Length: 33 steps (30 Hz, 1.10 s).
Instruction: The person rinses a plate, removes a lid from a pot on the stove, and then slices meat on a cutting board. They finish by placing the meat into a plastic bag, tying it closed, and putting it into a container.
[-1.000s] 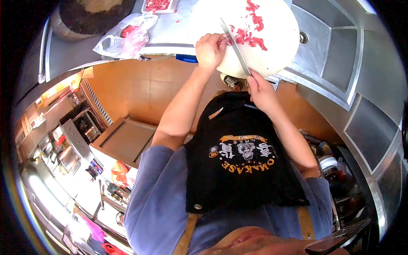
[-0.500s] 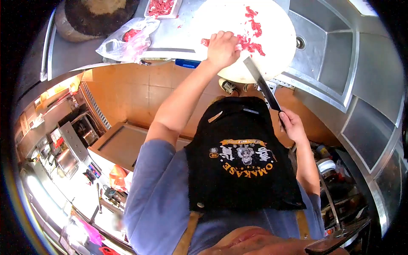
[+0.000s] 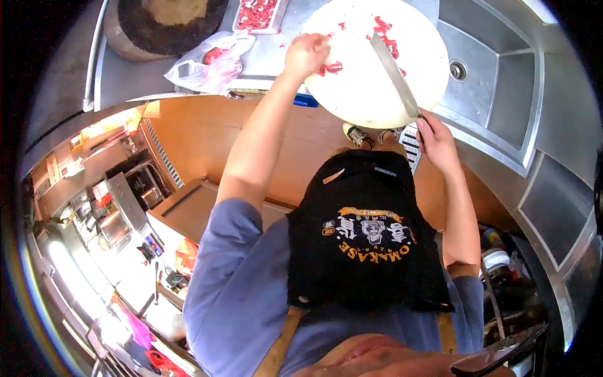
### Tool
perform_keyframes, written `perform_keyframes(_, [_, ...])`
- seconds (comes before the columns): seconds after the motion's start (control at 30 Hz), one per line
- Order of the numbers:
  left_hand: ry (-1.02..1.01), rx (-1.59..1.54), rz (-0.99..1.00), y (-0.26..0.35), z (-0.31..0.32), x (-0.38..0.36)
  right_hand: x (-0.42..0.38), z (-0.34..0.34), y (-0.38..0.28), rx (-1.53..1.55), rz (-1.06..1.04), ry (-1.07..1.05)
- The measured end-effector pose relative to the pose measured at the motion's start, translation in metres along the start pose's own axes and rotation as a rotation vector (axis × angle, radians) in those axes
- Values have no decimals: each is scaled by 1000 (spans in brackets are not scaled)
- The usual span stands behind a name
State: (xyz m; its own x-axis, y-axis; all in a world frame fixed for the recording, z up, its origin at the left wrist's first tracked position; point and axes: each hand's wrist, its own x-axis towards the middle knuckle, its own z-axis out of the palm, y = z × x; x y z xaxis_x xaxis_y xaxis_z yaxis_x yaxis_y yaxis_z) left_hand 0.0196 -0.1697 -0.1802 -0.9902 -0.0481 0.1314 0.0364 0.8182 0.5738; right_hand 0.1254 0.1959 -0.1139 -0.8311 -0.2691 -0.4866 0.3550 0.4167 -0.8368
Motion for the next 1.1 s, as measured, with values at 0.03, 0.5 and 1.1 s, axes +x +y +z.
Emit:
perform_keyframes(0.03, [-8, 3, 10, 5, -5, -11, -8, -1, -3, 205, 85, -37])
perform_keyframes(0.5, [-469, -1087, -525, 90, 27, -42, -58, -14, 111, 946, 286, 109])
perform_keyframes(1.1, [-92, -134, 627, 124, 76, -65, -33, 7, 100, 453, 137, 236])
